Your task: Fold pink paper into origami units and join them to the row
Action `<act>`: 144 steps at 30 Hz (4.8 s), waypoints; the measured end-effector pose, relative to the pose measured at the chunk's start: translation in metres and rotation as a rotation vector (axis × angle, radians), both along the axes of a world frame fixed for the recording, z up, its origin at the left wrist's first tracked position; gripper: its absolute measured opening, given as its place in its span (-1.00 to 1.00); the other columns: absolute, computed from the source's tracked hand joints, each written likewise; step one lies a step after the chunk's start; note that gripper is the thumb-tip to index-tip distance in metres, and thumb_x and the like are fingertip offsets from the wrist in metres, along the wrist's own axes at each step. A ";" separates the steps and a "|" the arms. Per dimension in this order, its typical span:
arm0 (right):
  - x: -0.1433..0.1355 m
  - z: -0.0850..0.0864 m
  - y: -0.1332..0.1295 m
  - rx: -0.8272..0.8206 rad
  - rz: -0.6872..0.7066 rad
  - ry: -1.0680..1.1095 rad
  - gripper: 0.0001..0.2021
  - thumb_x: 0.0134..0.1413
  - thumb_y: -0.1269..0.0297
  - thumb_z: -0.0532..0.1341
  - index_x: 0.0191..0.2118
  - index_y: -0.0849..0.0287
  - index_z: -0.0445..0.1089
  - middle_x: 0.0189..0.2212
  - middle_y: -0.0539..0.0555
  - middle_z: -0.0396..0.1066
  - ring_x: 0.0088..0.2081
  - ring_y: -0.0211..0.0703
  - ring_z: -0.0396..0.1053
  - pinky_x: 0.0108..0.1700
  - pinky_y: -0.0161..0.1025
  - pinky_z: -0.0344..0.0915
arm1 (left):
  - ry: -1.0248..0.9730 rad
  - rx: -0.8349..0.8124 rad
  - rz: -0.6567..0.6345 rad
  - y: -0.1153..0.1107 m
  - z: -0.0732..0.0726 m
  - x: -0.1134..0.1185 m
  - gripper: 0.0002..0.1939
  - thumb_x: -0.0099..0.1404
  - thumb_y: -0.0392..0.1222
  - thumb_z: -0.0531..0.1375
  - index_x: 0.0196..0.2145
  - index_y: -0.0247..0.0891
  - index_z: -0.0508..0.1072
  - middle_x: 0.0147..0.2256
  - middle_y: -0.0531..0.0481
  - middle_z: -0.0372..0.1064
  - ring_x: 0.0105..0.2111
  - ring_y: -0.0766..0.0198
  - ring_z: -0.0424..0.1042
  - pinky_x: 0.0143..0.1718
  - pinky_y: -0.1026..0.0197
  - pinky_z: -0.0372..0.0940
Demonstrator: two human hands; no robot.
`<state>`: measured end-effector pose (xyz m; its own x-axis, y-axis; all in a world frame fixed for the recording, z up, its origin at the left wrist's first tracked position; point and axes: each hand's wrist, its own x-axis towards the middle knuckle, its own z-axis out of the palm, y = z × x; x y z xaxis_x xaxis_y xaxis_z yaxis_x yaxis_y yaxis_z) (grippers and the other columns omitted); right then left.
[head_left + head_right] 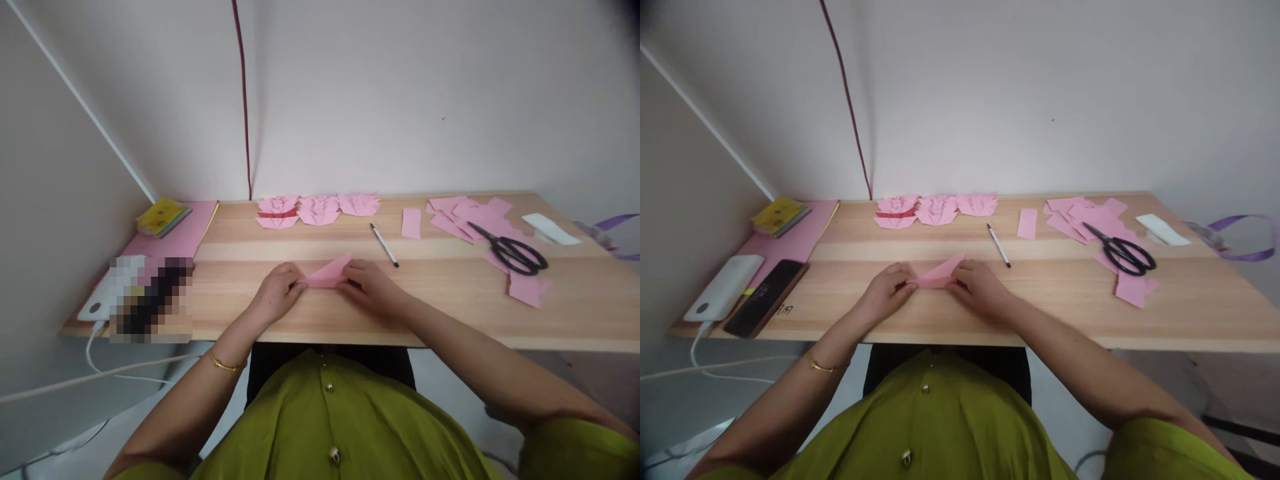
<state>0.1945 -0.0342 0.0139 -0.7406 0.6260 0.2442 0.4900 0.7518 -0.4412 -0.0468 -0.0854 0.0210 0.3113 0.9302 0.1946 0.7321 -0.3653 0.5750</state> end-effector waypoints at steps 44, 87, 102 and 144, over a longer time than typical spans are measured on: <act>-0.008 -0.005 0.001 -0.041 -0.152 -0.060 -0.79 0.15 0.32 0.07 -0.50 0.21 0.23 -0.25 0.20 0.32 -0.20 -0.07 0.28 -0.16 -0.13 0.20 | 0.320 -0.053 0.104 0.020 0.005 0.010 -0.77 0.31 -0.18 0.04 -0.49 -0.26 0.33 -0.38 -0.04 0.27 -0.33 0.22 0.28 -0.30 0.17 0.20; -0.008 -0.007 0.002 -0.038 -0.155 -0.082 -0.82 0.12 0.33 0.09 -0.49 0.20 0.23 -0.25 0.18 0.31 -0.19 -0.06 0.28 -0.15 -0.12 0.19 | 0.100 -0.066 0.114 0.020 0.000 0.009 -0.77 0.20 -0.23 0.10 -0.60 -0.24 0.22 -0.49 0.03 0.23 -0.39 0.27 0.25 -0.30 0.19 0.18; -0.007 -0.005 0.003 -0.063 -0.152 -0.094 -0.87 0.11 0.33 0.09 -0.45 0.20 0.23 -0.27 0.17 0.30 -0.19 -0.06 0.26 -0.15 -0.14 0.18 | 0.239 0.004 0.120 0.017 -0.001 0.011 -0.81 0.21 -0.26 0.10 -0.55 -0.24 0.23 -0.45 0.00 0.22 -0.36 0.24 0.23 -0.26 0.17 0.18; 0.000 0.000 0.000 0.177 0.162 -0.195 -0.80 0.24 0.38 0.04 -0.14 0.11 0.39 -0.21 0.10 0.41 -0.16 -0.11 0.24 -0.04 -0.12 0.10 | 0.583 0.155 -0.130 -0.006 -0.006 -0.012 -0.62 0.34 -0.27 -0.01 0.06 -0.05 0.37 -0.17 -0.12 0.30 -0.15 0.09 0.18 -0.19 0.09 0.08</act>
